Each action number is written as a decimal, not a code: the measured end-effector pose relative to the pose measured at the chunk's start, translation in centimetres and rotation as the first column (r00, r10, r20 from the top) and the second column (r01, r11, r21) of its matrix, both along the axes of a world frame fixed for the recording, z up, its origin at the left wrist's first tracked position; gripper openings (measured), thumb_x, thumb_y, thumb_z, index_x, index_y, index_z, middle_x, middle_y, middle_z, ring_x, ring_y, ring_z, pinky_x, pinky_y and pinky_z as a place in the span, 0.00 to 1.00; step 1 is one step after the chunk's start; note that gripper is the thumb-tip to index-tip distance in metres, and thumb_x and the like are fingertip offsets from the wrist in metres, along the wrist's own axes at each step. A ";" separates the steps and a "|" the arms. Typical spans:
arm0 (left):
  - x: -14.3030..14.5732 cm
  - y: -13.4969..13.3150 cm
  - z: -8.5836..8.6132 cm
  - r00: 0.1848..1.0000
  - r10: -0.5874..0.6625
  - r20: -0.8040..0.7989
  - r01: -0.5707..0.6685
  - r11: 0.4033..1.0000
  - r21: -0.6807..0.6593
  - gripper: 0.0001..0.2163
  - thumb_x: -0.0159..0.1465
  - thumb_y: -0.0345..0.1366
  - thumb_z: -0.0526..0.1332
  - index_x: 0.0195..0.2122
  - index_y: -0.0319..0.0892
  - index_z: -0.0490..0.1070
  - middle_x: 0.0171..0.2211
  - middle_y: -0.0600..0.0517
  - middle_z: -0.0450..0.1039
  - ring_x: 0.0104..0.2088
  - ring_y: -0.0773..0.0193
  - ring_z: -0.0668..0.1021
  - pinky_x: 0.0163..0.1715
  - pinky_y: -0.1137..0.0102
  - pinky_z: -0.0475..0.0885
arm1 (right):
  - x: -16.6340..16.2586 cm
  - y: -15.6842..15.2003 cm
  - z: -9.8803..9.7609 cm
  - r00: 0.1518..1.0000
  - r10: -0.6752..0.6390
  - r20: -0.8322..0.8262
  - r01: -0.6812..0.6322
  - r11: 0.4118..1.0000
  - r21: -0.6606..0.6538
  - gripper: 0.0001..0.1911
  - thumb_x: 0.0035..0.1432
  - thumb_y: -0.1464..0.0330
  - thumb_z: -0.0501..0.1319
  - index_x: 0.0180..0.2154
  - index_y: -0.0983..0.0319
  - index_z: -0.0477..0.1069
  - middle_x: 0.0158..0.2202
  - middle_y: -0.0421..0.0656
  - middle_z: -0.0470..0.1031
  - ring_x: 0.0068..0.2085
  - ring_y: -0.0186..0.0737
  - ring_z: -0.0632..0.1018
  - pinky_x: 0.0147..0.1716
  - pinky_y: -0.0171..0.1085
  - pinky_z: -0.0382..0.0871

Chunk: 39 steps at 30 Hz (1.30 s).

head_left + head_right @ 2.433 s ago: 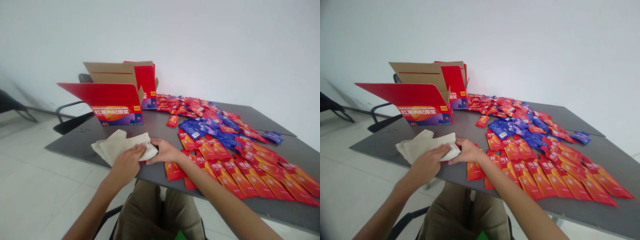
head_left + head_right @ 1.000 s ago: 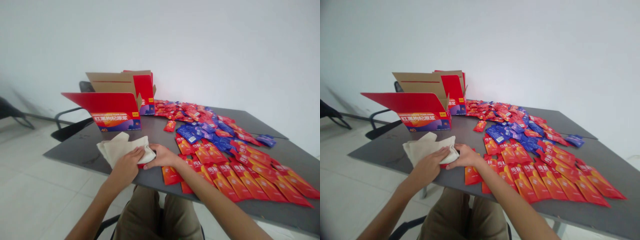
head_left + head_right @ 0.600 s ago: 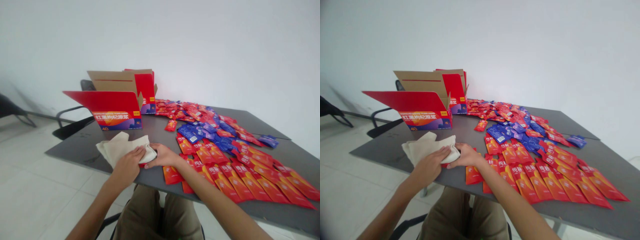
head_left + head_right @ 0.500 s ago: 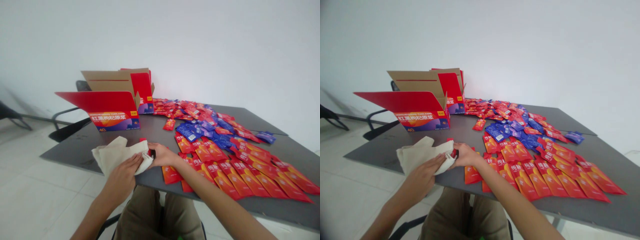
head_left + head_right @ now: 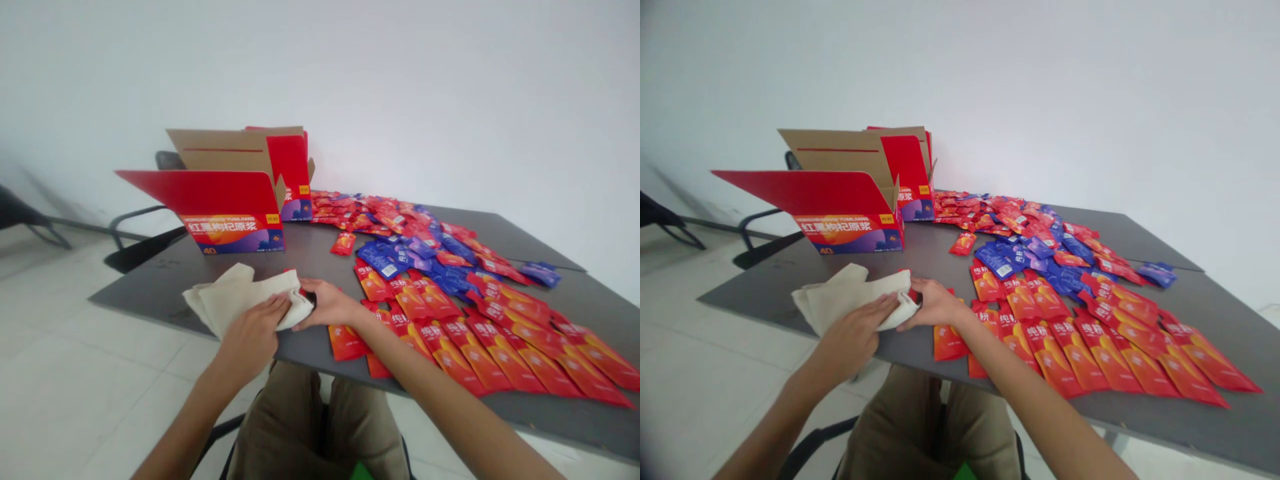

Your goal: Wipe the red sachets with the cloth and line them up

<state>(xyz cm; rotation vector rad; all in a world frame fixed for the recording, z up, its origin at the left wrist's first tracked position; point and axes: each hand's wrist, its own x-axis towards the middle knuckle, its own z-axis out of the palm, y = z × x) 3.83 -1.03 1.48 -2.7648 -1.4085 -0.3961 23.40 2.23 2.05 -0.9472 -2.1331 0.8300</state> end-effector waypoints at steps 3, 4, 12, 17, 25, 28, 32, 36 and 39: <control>0.8 1.1 0.7 1.000 0.018 -0.015 -0.019 0.999 -0.029 0.28 0.55 0.21 0.48 0.58 0.33 0.65 0.59 0.42 0.67 0.61 0.57 0.68 0.60 0.62 0.63 | 0.1 -0.2 0.2 0.998 -0.049 0.030 0.051 0.995 -0.091 0.30 0.38 0.62 0.74 0.45 0.63 0.73 0.42 0.42 0.78 0.42 0.44 0.78 0.45 0.38 0.69; 0.8 1.2 0.7 1.000 0.014 -0.014 -0.015 0.999 -0.032 0.28 0.55 0.21 0.48 0.58 0.32 0.65 0.59 0.41 0.67 0.61 0.57 0.68 0.61 0.62 0.63 | 0.1 -0.2 0.2 0.998 -0.052 0.033 0.055 0.993 -0.100 0.29 0.38 0.61 0.73 0.44 0.64 0.73 0.41 0.42 0.78 0.41 0.43 0.78 0.44 0.38 0.70; -0.4 0.0 0.1 1.000 -0.007 -0.030 0.006 0.999 -0.032 0.30 0.55 0.21 0.47 0.60 0.33 0.63 0.61 0.43 0.65 0.61 0.59 0.67 0.62 0.62 0.61 | 0.0 0.2 -0.3 1.000 -0.007 0.015 0.007 1.000 0.002 0.35 0.32 0.63 0.75 0.46 0.64 0.74 0.48 0.46 0.76 0.49 0.48 0.75 0.53 0.41 0.65; 0.4 1.4 0.5 0.999 0.008 -0.032 -0.009 1.000 -0.018 0.29 0.54 0.20 0.48 0.59 0.31 0.64 0.59 0.41 0.66 0.61 0.58 0.68 0.61 0.62 0.63 | 0.1 -0.1 0.1 1.000 -0.023 -0.006 0.022 0.995 -0.098 0.31 0.38 0.61 0.74 0.46 0.62 0.73 0.46 0.43 0.77 0.46 0.43 0.77 0.50 0.39 0.68; 0.1 0.6 0.1 0.998 -0.023 -0.063 0.023 1.000 -0.002 0.29 0.55 0.21 0.48 0.60 0.32 0.63 0.60 0.43 0.65 0.62 0.59 0.66 0.62 0.63 0.61 | 0.0 0.1 -0.2 1.000 -0.004 -0.024 0.003 1.000 -0.025 0.33 0.34 0.65 0.75 0.46 0.64 0.74 0.47 0.44 0.77 0.47 0.46 0.76 0.51 0.40 0.66; 0.7 1.6 0.6 0.998 0.000 -0.067 -0.001 1.000 -0.011 0.28 0.55 0.21 0.47 0.59 0.30 0.64 0.59 0.41 0.66 0.61 0.58 0.67 0.61 0.63 0.62 | 0.0 -0.2 0.0 0.999 -0.032 -0.016 0.030 0.994 -0.109 0.28 0.38 0.63 0.74 0.44 0.65 0.74 0.41 0.43 0.78 0.42 0.43 0.78 0.45 0.38 0.70; -0.4 0.3 -0.4 0.998 -0.035 -0.045 0.035 0.999 0.013 0.30 0.54 0.20 0.47 0.60 0.32 0.63 0.60 0.42 0.65 0.61 0.59 0.67 0.62 0.63 0.61 | -0.1 0.2 -0.3 1.000 0.008 -0.027 -0.008 1.000 0.004 0.33 0.33 0.63 0.75 0.45 0.63 0.74 0.47 0.44 0.76 0.48 0.46 0.76 0.52 0.39 0.65; -0.5 -0.2 -0.3 0.998 -0.041 -0.039 0.041 0.999 -0.011 0.30 0.54 0.20 0.47 0.60 0.32 0.63 0.61 0.43 0.64 0.61 0.59 0.67 0.62 0.61 0.61 | 0.0 0.3 -0.4 1.000 0.022 -0.022 -0.021 1.000 0.020 0.34 0.32 0.65 0.75 0.46 0.62 0.74 0.48 0.44 0.76 0.48 0.45 0.76 0.52 0.39 0.65; 0.5 1.1 0.7 0.999 -0.014 -0.040 0.012 0.999 -0.042 0.29 0.54 0.20 0.47 0.59 0.30 0.64 0.60 0.40 0.65 0.61 0.57 0.67 0.61 0.61 0.62 | 0.0 0.0 -0.1 1.000 -0.025 -0.006 0.025 0.997 -0.073 0.30 0.37 0.63 0.74 0.45 0.63 0.73 0.43 0.42 0.78 0.43 0.43 0.77 0.46 0.38 0.69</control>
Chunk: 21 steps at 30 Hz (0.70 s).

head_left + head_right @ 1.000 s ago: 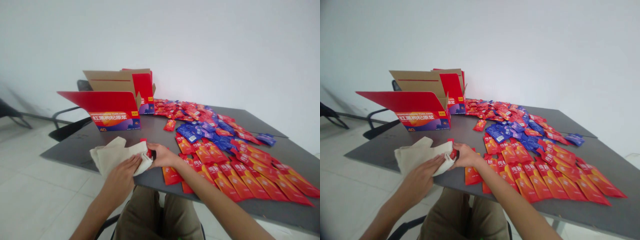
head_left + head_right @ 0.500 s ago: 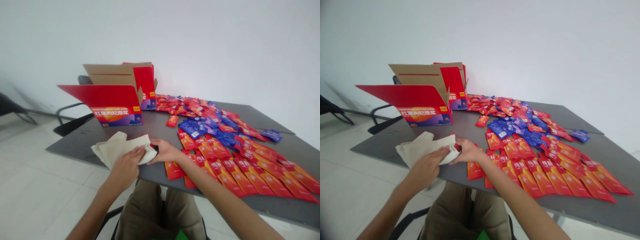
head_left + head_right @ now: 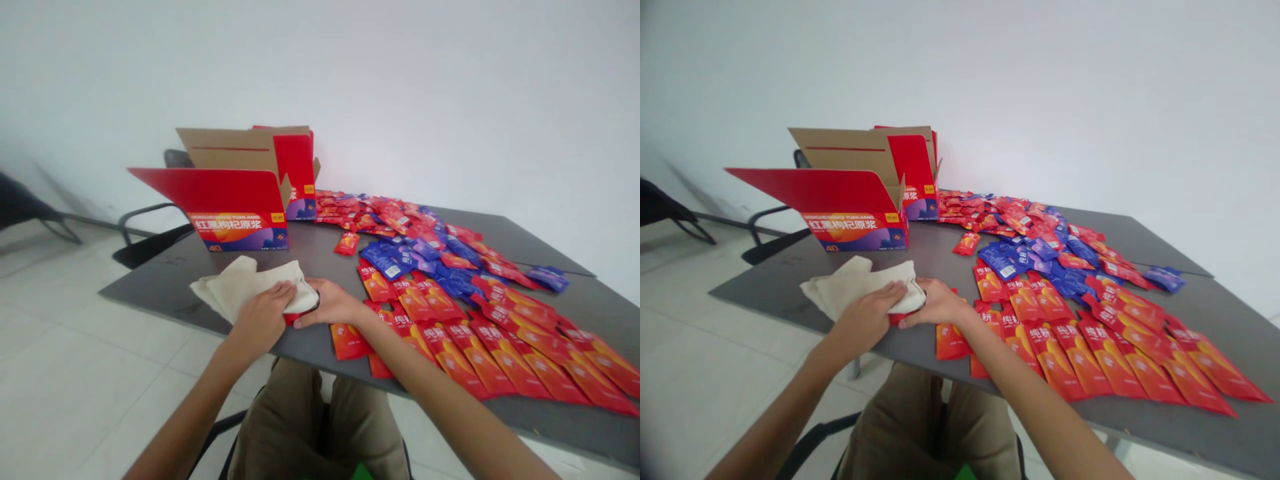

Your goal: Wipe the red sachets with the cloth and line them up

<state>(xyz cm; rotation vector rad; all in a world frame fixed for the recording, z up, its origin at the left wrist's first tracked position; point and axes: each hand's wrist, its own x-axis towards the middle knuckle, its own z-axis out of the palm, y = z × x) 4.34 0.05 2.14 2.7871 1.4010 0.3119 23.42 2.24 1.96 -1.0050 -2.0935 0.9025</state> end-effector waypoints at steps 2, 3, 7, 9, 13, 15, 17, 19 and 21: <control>0.1 0.2 0.1 1.000 -0.002 0.005 0.002 1.000 -0.007 0.29 0.54 0.20 0.47 0.59 0.29 0.64 0.60 0.40 0.65 0.62 0.57 0.66 0.62 0.62 0.62 | 0.0 -0.1 0.1 1.000 -0.018 0.007 0.018 1.000 -0.026 0.29 0.38 0.62 0.74 0.44 0.63 0.74 0.41 0.42 0.78 0.41 0.42 0.77 0.44 0.37 0.69; -0.1 0.0 -0.1 1.000 -0.015 0.009 0.015 1.000 -0.006 0.29 0.54 0.20 0.47 0.59 0.29 0.64 0.60 0.40 0.65 0.62 0.58 0.66 0.62 0.62 0.61 | 0.0 -0.1 0.1 1.000 -0.011 0.003 0.011 1.000 -0.008 0.30 0.36 0.62 0.74 0.44 0.63 0.74 0.42 0.42 0.78 0.42 0.43 0.77 0.46 0.38 0.69; -1.2 -1.6 -1.1 0.999 -0.039 0.030 0.038 0.999 0.024 0.31 0.53 0.19 0.47 0.61 0.33 0.62 0.62 0.44 0.63 0.62 0.60 0.65 0.63 0.62 0.60 | -0.1 0.3 -0.3 0.998 0.053 -0.022 -0.050 0.994 0.097 0.32 0.31 0.64 0.76 0.43 0.62 0.75 0.48 0.43 0.76 0.48 0.46 0.76 0.53 0.40 0.65; -0.9 -1.2 -0.9 0.999 -0.021 0.035 0.020 0.999 0.025 0.31 0.54 0.20 0.47 0.60 0.33 0.62 0.61 0.43 0.64 0.62 0.59 0.66 0.62 0.62 0.61 | -0.1 0.4 -0.4 0.999 0.048 -0.023 -0.045 0.994 0.097 0.31 0.32 0.64 0.76 0.43 0.62 0.75 0.48 0.44 0.76 0.47 0.45 0.76 0.52 0.40 0.66; 0.5 0.9 0.1 1.000 0.018 0.010 -0.018 1.000 0.006 0.28 0.55 0.21 0.48 0.58 0.32 0.65 0.59 0.41 0.66 0.61 0.59 0.67 0.61 0.63 0.62 | 0.0 0.0 0.0 1.000 -0.001 -0.006 0.001 1.000 -0.020 0.28 0.38 0.62 0.74 0.43 0.64 0.74 0.41 0.43 0.79 0.42 0.43 0.78 0.46 0.39 0.69; 0.3 0.9 0.0 1.000 0.006 0.014 -0.006 1.000 0.008 0.28 0.54 0.21 0.48 0.58 0.31 0.64 0.60 0.41 0.66 0.61 0.59 0.67 0.61 0.63 0.61 | -0.1 -0.1 0.1 1.000 -0.003 -0.012 0.002 0.999 -0.034 0.28 0.38 0.63 0.74 0.44 0.64 0.74 0.42 0.42 0.79 0.43 0.43 0.78 0.46 0.39 0.69; -0.5 -0.1 -0.6 0.999 -0.029 0.025 0.029 1.000 0.007 0.30 0.53 0.20 0.48 0.59 0.32 0.63 0.61 0.43 0.64 0.62 0.60 0.66 0.62 0.63 0.61 | -0.1 0.0 0.1 1.000 0.004 -0.016 -0.004 1.000 0.023 0.31 0.34 0.64 0.75 0.44 0.63 0.74 0.46 0.43 0.77 0.47 0.45 0.77 0.50 0.40 0.67; -1.3 -1.1 -1.1 0.999 -0.033 0.034 0.032 0.999 0.015 0.31 0.53 0.20 0.47 0.61 0.34 0.62 0.62 0.45 0.63 0.62 0.61 0.66 0.62 0.63 0.61 | -0.2 0.1 0.0 0.999 0.029 -0.017 -0.027 0.996 0.082 0.32 0.31 0.66 0.76 0.44 0.62 0.75 0.48 0.44 0.76 0.49 0.46 0.76 0.53 0.40 0.65; -1.4 -1.3 -1.2 0.999 -0.020 0.028 0.019 1.000 0.012 0.32 0.53 0.20 0.47 0.61 0.35 0.61 0.62 0.45 0.63 0.62 0.61 0.66 0.62 0.63 0.60 | -0.1 0.2 0.0 0.999 0.041 -0.017 -0.039 0.995 0.097 0.32 0.31 0.66 0.76 0.43 0.62 0.75 0.48 0.44 0.76 0.49 0.46 0.76 0.53 0.40 0.65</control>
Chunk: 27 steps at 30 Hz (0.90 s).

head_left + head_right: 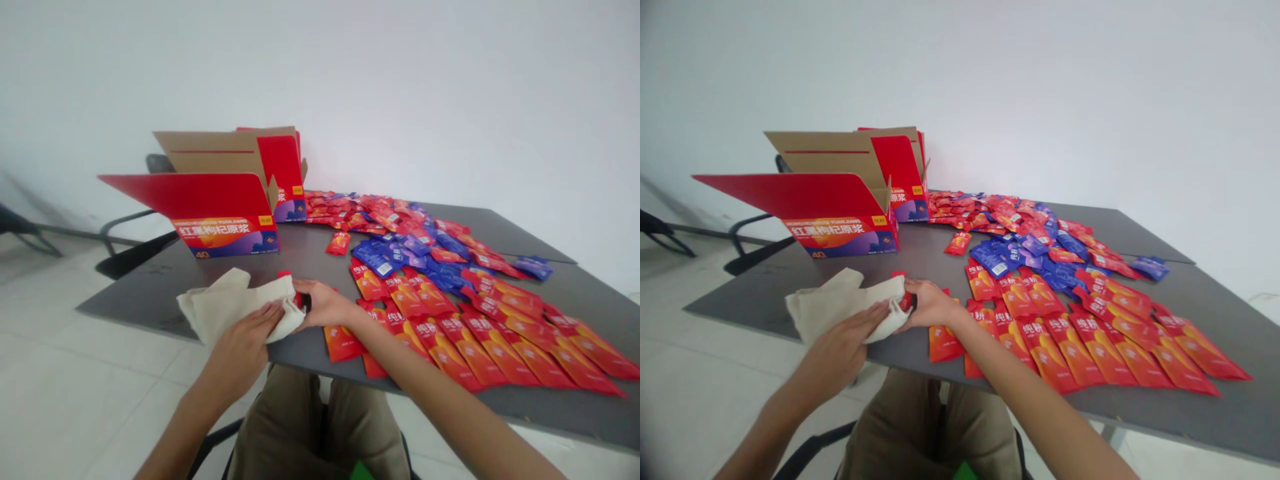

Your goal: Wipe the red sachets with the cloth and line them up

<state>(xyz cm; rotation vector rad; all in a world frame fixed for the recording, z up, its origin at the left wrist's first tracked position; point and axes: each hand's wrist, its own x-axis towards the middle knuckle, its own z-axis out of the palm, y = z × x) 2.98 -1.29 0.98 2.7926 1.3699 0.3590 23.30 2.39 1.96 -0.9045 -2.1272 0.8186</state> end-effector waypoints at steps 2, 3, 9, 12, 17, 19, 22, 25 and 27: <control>0.6 0.6 0.4 0.999 0.030 -0.013 -0.030 1.000 -0.004 0.30 0.54 0.20 0.47 0.60 0.33 0.63 0.61 0.44 0.65 0.62 0.60 0.66 0.62 0.63 0.61 | 0.1 -0.1 0.1 1.000 -0.020 0.008 0.020 0.999 -0.035 0.30 0.34 0.64 0.75 0.43 0.62 0.75 0.46 0.43 0.77 0.47 0.45 0.76 0.51 0.39 0.66; 1.0 1.0 0.6 0.999 0.046 -0.017 -0.046 0.999 -0.001 0.29 0.54 0.21 0.47 0.60 0.32 0.63 0.60 0.43 0.65 0.61 0.59 0.67 0.62 0.63 0.61 | 0.1 -0.2 0.1 0.999 -0.033 0.015 0.034 0.997 -0.064 0.29 0.36 0.63 0.74 0.43 0.63 0.74 0.44 0.42 0.78 0.45 0.44 0.77 0.48 0.38 0.68; 0.4 0.2 0.3 0.999 0.008 -0.035 -0.007 1.000 0.021 0.31 0.54 0.20 0.47 0.60 0.33 0.63 0.61 0.44 0.64 0.62 0.61 0.66 0.62 0.63 0.62 | 0.0 -0.1 0.0 1.000 -0.013 0.010 0.014 0.999 -0.029 0.33 0.33 0.63 0.75 0.45 0.63 0.74 0.49 0.45 0.76 0.48 0.46 0.76 0.52 0.40 0.66; 0.1 -0.2 0.3 0.999 0.000 -0.040 0.001 1.000 0.024 0.30 0.54 0.21 0.47 0.60 0.33 0.62 0.61 0.44 0.64 0.61 0.60 0.67 0.62 0.62 0.62 | 0.0 0.1 -0.2 1.000 -0.010 0.022 0.010 1.000 -0.006 0.34 0.30 0.65 0.76 0.45 0.62 0.74 0.50 0.45 0.75 0.51 0.47 0.75 0.54 0.40 0.64; 1.6 1.5 1.1 0.999 0.034 -0.019 -0.034 0.999 0.001 0.28 0.55 0.21 0.48 0.58 0.31 0.65 0.59 0.41 0.66 0.61 0.58 0.67 0.61 0.62 0.63 | 0.1 -0.2 0.1 0.998 -0.048 0.040 0.052 0.992 -0.111 0.29 0.38 0.62 0.74 0.44 0.63 0.73 0.42 0.41 0.78 0.42 0.42 0.77 0.47 0.38 0.69; 1.3 1.2 0.9 1.000 0.015 -0.005 -0.015 1.000 -0.002 0.29 0.55 0.21 0.47 0.59 0.32 0.64 0.60 0.42 0.66 0.61 0.59 0.67 0.61 0.63 0.62 | 0.1 -0.2 0.1 0.999 -0.028 0.017 0.029 0.996 -0.086 0.29 0.37 0.63 0.74 0.44 0.63 0.74 0.44 0.42 0.78 0.45 0.43 0.77 0.49 0.38 0.68; 0.4 -0.1 0.2 1.000 0.003 0.026 -0.004 1.000 0.010 0.30 0.54 0.20 0.47 0.60 0.34 0.63 0.61 0.44 0.64 0.62 0.61 0.66 0.63 0.63 0.60 | 0.1 0.0 0.0 1.000 0.006 0.002 -0.006 1.000 -0.010 0.33 0.32 0.65 0.76 0.45 0.63 0.74 0.50 0.45 0.75 0.51 0.46 0.75 0.54 0.40 0.64; 0.6 0.0 0.5 0.999 0.024 0.025 -0.024 1.000 -0.008 0.30 0.54 0.21 0.48 0.60 0.33 0.63 0.61 0.44 0.65 0.62 0.60 0.66 0.63 0.64 0.60 | 0.1 0.0 -0.1 1.000 0.001 0.016 0.000 1.000 -0.018 0.34 0.32 0.65 0.75 0.46 0.63 0.74 0.49 0.45 0.76 0.49 0.46 0.76 0.53 0.40 0.65; 1.2 1.0 0.9 0.999 0.042 0.011 -0.042 0.999 -0.013 0.29 0.55 0.21 0.48 0.59 0.33 0.64 0.60 0.43 0.66 0.61 0.60 0.67 0.62 0.64 0.61 | 0.1 -0.2 0.1 0.999 -0.028 0.025 0.030 0.997 -0.077 0.32 0.35 0.63 0.74 0.46 0.64 0.73 0.45 0.44 0.77 0.46 0.45 0.77 0.49 0.39 0.68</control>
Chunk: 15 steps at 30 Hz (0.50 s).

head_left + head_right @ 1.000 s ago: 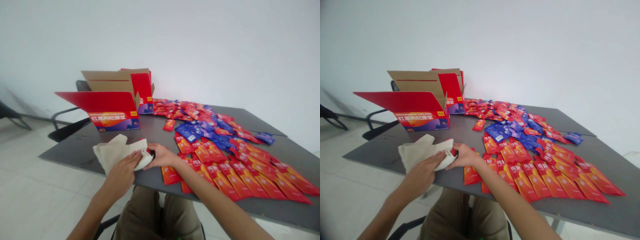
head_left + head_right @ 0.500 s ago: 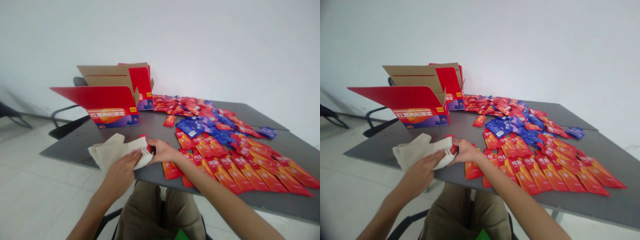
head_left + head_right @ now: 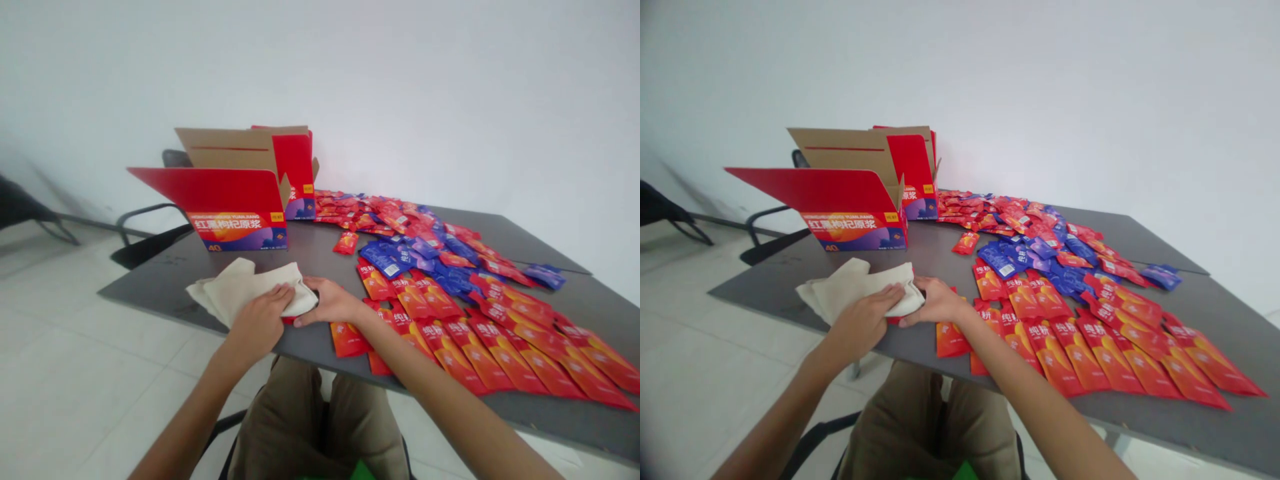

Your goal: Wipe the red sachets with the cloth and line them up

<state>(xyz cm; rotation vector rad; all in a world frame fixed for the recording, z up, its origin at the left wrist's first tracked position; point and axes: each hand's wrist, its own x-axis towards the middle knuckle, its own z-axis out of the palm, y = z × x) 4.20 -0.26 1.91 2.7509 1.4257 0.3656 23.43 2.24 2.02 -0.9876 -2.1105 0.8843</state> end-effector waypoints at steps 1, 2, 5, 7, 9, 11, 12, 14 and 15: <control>0.2 0.5 0.2 1.000 0.005 -0.006 -0.005 1.000 0.006 0.28 0.56 0.21 0.48 0.59 0.33 0.64 0.60 0.42 0.66 0.61 0.60 0.67 0.61 0.64 0.61 | 0.0 -0.1 0.1 1.000 -0.016 0.006 0.016 0.999 -0.034 0.30 0.37 0.63 0.74 0.45 0.64 0.73 0.43 0.44 0.78 0.44 0.44 0.77 0.47 0.39 0.69; 0.4 0.8 0.2 1.000 0.007 -0.009 -0.007 1.000 0.017 0.28 0.56 0.21 0.48 0.58 0.33 0.65 0.59 0.42 0.67 0.61 0.60 0.67 0.61 0.64 0.62 | 0.0 -0.2 0.1 1.000 -0.028 0.011 0.029 0.998 -0.058 0.30 0.38 0.62 0.74 0.44 0.64 0.73 0.42 0.43 0.78 0.42 0.44 0.78 0.45 0.39 0.69; -0.3 0.1 -0.4 1.000 -0.017 -0.015 0.017 0.998 0.054 0.29 0.54 0.20 0.48 0.59 0.35 0.65 0.60 0.44 0.67 0.61 0.61 0.68 0.61 0.64 0.62 | -0.1 -0.1 0.1 1.000 -0.014 -0.001 0.014 1.000 -0.017 0.32 0.36 0.62 0.74 0.45 0.63 0.73 0.46 0.44 0.77 0.47 0.45 0.77 0.50 0.40 0.67; -1.1 -1.0 -1.0 0.999 -0.035 -0.020 0.036 0.997 0.063 0.31 0.53 0.20 0.47 0.59 0.35 0.64 0.60 0.45 0.66 0.61 0.61 0.68 0.61 0.63 0.62 | -0.1 0.1 -0.1 1.000 0.006 -0.004 -0.006 0.999 0.042 0.35 0.32 0.64 0.76 0.46 0.62 0.74 0.49 0.45 0.76 0.50 0.47 0.75 0.54 0.41 0.65; -1.4 -1.5 -1.0 0.999 -0.033 -0.022 0.034 0.998 0.050 0.31 0.54 0.20 0.47 0.60 0.35 0.63 0.61 0.45 0.65 0.61 0.61 0.68 0.61 0.62 0.62 | -0.1 0.2 -0.3 1.000 0.014 0.004 -0.014 0.998 0.067 0.36 0.30 0.65 0.76 0.46 0.62 0.74 0.50 0.45 0.75 0.51 0.48 0.75 0.54 0.41 0.64; -0.9 -0.9 -0.5 1.000 -0.017 -0.020 0.017 0.999 0.028 0.30 0.54 0.20 0.47 0.60 0.34 0.64 0.60 0.44 0.65 0.61 0.60 0.68 0.61 0.63 0.62 | -0.1 0.2 -0.3 1.000 0.004 0.004 -0.004 0.999 0.052 0.34 0.33 0.63 0.75 0.46 0.62 0.74 0.49 0.45 0.76 0.49 0.47 0.75 0.53 0.41 0.65; -0.5 -0.3 -0.2 1.000 -0.006 -0.019 0.006 1.000 0.022 0.29 0.54 0.21 0.47 0.59 0.33 0.64 0.60 0.43 0.66 0.60 0.60 0.68 0.61 0.63 0.62 | 0.0 0.1 -0.2 1.000 0.000 -0.003 0.000 0.999 0.033 0.32 0.35 0.63 0.75 0.46 0.62 0.74 0.48 0.44 0.76 0.48 0.46 0.76 0.52 0.40 0.66; 0.1 0.8 0.2 1.000 0.013 -0.022 -0.012 1.000 0.022 0.28 0.55 0.21 0.47 0.58 0.32 0.65 0.59 0.42 0.67 0.60 0.60 0.68 0.61 0.64 0.62 | 0.0 -0.1 -0.1 1.000 -0.006 -0.017 0.005 1.000 -0.022 0.30 0.38 0.62 0.73 0.45 0.63 0.73 0.45 0.43 0.78 0.45 0.44 0.77 0.49 0.39 0.68; 0.2 1.0 0.3 1.000 0.019 -0.024 -0.019 0.999 0.028 0.28 0.55 0.21 0.47 0.58 0.32 0.65 0.59 0.42 0.67 0.60 0.60 0.68 0.61 0.64 0.62 | 0.0 -0.1 0.0 1.000 -0.007 -0.017 0.006 0.999 -0.041 0.29 0.39 0.62 0.73 0.45 0.63 0.73 0.44 0.42 0.78 0.44 0.43 0.78 0.48 0.39 0.68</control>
